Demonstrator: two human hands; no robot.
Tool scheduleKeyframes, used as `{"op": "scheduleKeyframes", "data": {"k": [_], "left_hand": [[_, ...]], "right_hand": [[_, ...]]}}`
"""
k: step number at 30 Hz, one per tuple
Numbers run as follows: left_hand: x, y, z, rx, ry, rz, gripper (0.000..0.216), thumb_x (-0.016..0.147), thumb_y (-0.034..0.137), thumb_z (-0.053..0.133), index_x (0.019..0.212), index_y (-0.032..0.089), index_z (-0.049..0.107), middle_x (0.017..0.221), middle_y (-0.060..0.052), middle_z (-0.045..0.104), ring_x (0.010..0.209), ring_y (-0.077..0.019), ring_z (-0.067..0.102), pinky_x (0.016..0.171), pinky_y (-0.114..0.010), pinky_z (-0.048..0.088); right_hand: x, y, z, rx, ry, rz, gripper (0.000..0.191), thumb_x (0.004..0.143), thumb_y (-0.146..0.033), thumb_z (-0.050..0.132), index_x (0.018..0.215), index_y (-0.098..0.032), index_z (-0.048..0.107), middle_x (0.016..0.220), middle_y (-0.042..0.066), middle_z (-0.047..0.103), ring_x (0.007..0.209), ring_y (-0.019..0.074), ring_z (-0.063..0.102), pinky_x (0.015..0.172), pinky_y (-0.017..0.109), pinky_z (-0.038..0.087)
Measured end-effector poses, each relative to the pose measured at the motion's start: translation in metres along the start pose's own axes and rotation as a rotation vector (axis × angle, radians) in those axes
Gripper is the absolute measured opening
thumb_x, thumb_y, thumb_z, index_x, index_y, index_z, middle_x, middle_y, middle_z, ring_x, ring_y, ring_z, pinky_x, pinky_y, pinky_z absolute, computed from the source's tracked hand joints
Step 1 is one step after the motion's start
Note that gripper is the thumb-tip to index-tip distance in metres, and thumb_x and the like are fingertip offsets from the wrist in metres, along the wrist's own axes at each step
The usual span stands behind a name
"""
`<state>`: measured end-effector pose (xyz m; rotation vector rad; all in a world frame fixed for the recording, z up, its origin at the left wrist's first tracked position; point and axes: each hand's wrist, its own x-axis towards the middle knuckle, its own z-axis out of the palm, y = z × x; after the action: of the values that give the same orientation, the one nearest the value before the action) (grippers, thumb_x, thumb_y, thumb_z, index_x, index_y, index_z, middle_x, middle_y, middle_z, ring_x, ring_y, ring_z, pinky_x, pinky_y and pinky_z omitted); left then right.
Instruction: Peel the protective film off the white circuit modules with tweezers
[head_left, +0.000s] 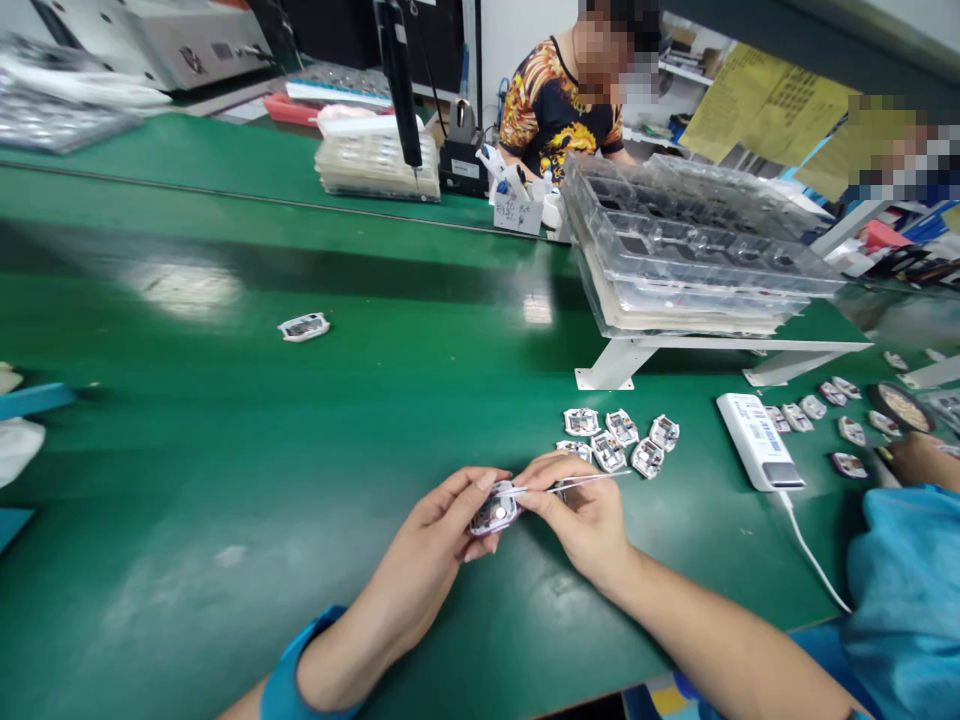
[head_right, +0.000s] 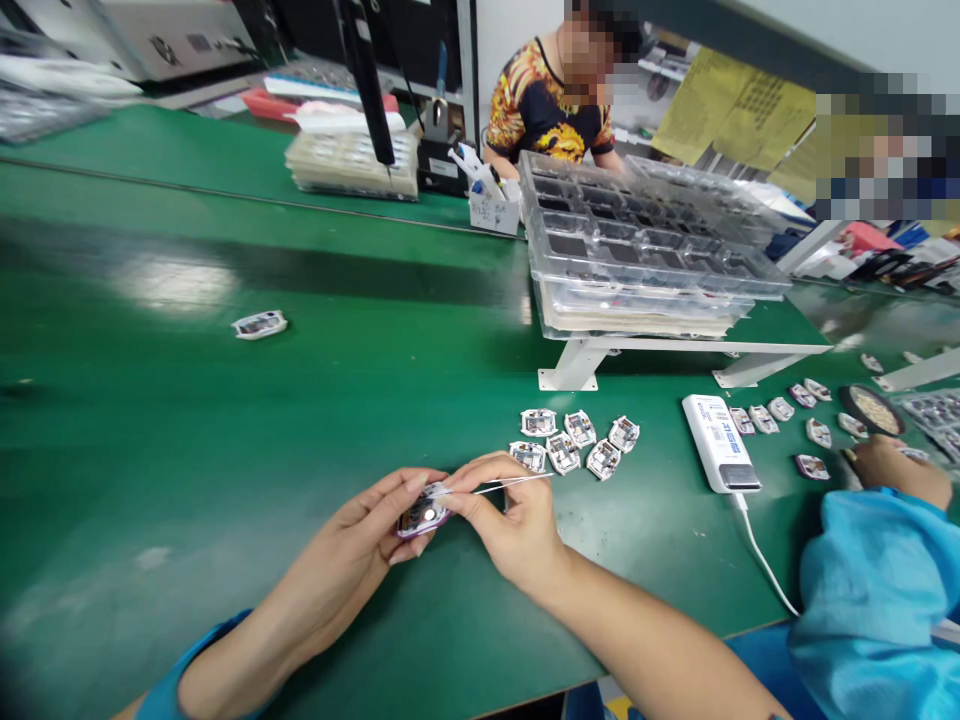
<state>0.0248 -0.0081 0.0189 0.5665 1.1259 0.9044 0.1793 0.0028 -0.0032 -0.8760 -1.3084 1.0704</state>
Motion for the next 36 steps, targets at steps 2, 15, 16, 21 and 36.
{"op": "scheduleKeyframes", "data": {"k": [2, 15, 16, 21, 36], "left_hand": [[0.0000, 0.0001, -0.0010, -0.003, -0.010, -0.012, 0.040, 0.068, 0.051, 0.080, 0.087, 0.017, 0.072, 0.071, 0.001, 0.061, 0.061, -0.0111, 0.049, 0.055, -0.022, 0.039], [0.0021, 0.0003, -0.0049, 0.327, -0.052, 0.270, 0.027, 0.075, 0.036, 0.073, 0.097, 0.020, 0.069, 0.071, 0.001, 0.064, 0.064, -0.0162, 0.055, 0.062, -0.027, 0.043], [0.0024, -0.0002, -0.0048, 0.341, -0.056, 0.278, 0.027, 0.075, 0.036, 0.073, 0.097, 0.020, 0.069, 0.070, 0.001, 0.064, 0.064, -0.0164, 0.055, 0.062, -0.028, 0.044], [0.0039, -0.0023, -0.0057, 0.371, -0.061, 0.284, 0.030, 0.076, 0.037, 0.070, 0.099, 0.019, 0.066, 0.072, 0.001, 0.063, 0.064, -0.0160, 0.055, 0.062, -0.027, 0.045], [0.0051, -0.0061, -0.0092, 0.356, -0.096, 0.236, 0.039, 0.073, 0.036, 0.071, 0.107, 0.017, 0.067, 0.082, -0.002, 0.068, 0.069, -0.0157, 0.056, 0.066, -0.027, 0.045]], "right_hand": [[0.0008, 0.0001, -0.0007, 0.006, -0.011, 0.006, 0.008, 0.081, -0.027, 0.078, 0.078, -0.023, 0.071, 0.080, 0.003, 0.075, 0.079, 0.0199, 0.072, 0.077, 0.036, 0.059], [0.0018, 0.0016, -0.0059, 0.098, 0.075, 0.276, 0.016, 0.077, -0.033, 0.080, 0.081, -0.021, 0.069, 0.078, 0.001, 0.074, 0.074, 0.0165, 0.069, 0.072, 0.029, 0.055], [0.0022, 0.0017, -0.0059, 0.114, 0.070, 0.284, 0.016, 0.076, -0.032, 0.080, 0.081, -0.021, 0.070, 0.078, 0.001, 0.074, 0.073, 0.0162, 0.068, 0.071, 0.028, 0.054], [0.0044, 0.0006, -0.0049, 0.162, 0.074, 0.323, 0.016, 0.073, -0.030, 0.083, 0.077, -0.021, 0.070, 0.073, -0.001, 0.074, 0.069, 0.0146, 0.068, 0.068, 0.026, 0.053], [0.0053, -0.0019, -0.0068, 0.175, 0.082, 0.293, 0.010, 0.076, -0.023, 0.080, 0.077, -0.021, 0.070, 0.074, -0.001, 0.075, 0.069, 0.0135, 0.067, 0.066, 0.025, 0.051]]}}
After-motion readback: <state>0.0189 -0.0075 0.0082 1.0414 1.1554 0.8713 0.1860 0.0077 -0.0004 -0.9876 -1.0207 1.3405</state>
